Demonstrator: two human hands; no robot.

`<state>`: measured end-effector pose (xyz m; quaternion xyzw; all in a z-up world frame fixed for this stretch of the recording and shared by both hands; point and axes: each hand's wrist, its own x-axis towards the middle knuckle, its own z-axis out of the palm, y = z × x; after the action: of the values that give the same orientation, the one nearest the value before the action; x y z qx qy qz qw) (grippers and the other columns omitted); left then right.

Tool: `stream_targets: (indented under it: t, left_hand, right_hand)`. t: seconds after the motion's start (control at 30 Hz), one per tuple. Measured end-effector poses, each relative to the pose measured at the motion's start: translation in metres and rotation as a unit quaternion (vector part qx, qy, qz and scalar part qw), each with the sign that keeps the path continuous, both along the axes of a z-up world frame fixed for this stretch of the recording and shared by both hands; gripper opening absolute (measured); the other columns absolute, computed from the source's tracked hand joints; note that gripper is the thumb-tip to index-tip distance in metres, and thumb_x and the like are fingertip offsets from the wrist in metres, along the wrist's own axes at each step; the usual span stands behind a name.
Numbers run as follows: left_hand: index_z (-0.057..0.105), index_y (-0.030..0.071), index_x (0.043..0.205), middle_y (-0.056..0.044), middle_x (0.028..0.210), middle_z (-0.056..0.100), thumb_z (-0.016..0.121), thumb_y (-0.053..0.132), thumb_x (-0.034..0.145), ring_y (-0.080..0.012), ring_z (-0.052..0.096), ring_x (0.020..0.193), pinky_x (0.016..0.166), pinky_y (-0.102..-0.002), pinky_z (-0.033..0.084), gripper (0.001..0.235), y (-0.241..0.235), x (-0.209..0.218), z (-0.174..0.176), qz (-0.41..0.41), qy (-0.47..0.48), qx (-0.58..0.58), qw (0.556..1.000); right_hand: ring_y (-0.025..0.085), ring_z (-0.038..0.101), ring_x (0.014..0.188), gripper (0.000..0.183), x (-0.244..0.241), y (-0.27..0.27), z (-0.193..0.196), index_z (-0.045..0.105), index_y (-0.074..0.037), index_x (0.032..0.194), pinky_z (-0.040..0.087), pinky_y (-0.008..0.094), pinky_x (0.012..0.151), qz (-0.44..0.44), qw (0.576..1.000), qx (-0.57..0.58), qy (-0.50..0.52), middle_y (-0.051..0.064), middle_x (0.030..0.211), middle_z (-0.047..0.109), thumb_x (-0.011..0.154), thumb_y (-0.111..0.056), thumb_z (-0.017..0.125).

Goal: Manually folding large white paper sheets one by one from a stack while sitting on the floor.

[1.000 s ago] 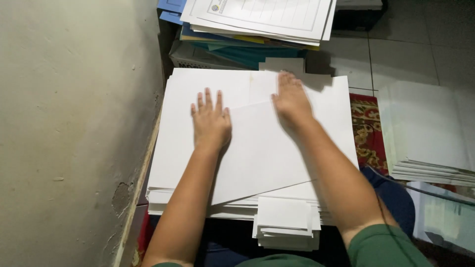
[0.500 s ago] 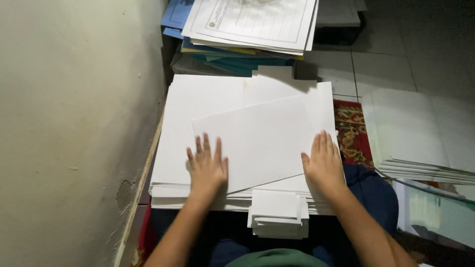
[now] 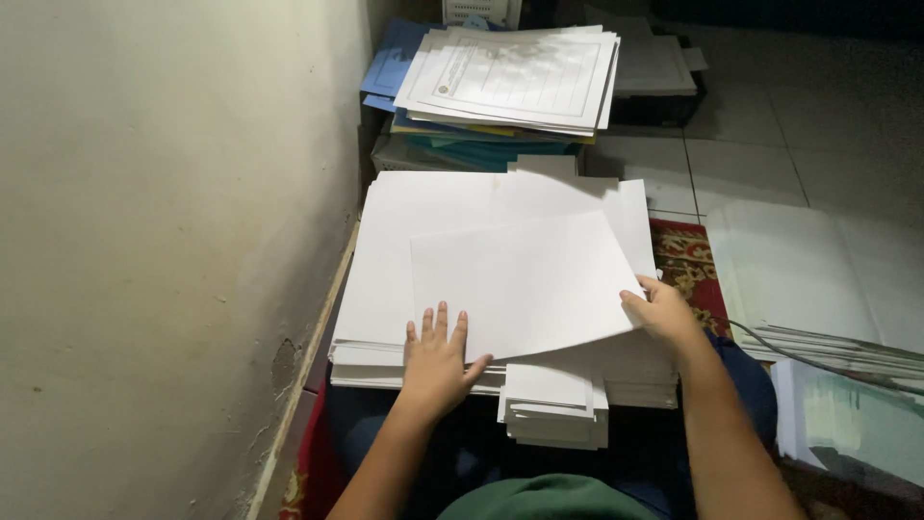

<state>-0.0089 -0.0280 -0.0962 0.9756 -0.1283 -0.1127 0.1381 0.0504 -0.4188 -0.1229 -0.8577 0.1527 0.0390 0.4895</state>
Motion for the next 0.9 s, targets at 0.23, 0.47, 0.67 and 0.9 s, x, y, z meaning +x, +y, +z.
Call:
stream_targets:
  t: [0.23, 0.47, 0.67, 0.9]
  left_hand:
    - [0.052, 0.004, 0.144, -0.024, 0.144, 0.056, 0.079, 0.032, 0.081, -0.0422, 0.055, 0.131, 0.098, -0.067, 0.045, 0.074, -0.06, -0.016, 0.018, -0.08, -0.271, -0.121, 0.952]
    - [0.067, 0.001, 0.118, -0.017, 0.113, 0.073, 0.048, 0.01, 0.104, -0.0347, 0.072, 0.103, 0.086, -0.041, 0.059, 0.025, -0.039, -0.005, 0.022, 0.091, -0.348, -0.535, 0.764]
    - [0.064, -0.003, 0.12, -0.014, 0.11, 0.073, 0.048, 0.022, 0.105, -0.0198, 0.067, 0.102, 0.094, -0.037, 0.055, 0.033, -0.068, -0.017, 0.039, 0.27, -0.103, -0.784, 0.55]
    - [0.037, 0.015, 0.067, 0.001, 0.054, 0.038, 0.058, 0.038, 0.101, -0.0165, 0.044, 0.042, 0.042, -0.036, 0.037, 0.047, -0.07, -0.018, 0.032, 0.294, 0.01, -0.61, 0.736]
  right_hand:
    - [0.032, 0.073, 0.095, 0.04, -0.058, 0.064, 0.106, 0.059, 0.004, 0.134, 0.058, 0.049, 0.086, -0.066, 0.902, 0.413, -0.102, 0.025, 0.108, 0.071, 0.095, -0.003, 0.063]
    - [0.038, 0.052, 0.126, 0.071, -0.109, 0.11, 0.128, 0.039, 0.001, 0.155, 0.04, 0.045, 0.095, 0.211, 0.883, 0.378, -0.18, 0.025, 0.141, 0.056, 0.094, -0.034, 0.049]
    - [0.038, 0.026, 0.15, 0.074, -0.112, 0.129, 0.088, 0.025, -0.004, 0.157, 0.021, 0.055, 0.12, 0.013, 0.946, 0.322, -0.019, 0.019, 0.149, 0.036, 0.092, -0.021, 0.057]
    - [0.029, 0.067, 0.088, 0.047, -0.096, 0.116, 0.037, 0.043, -0.006, 0.143, 0.061, 0.045, 0.051, -0.058, 0.916, 0.385, -0.092, 0.02, 0.131, 0.063, 0.096, -0.005, 0.05]
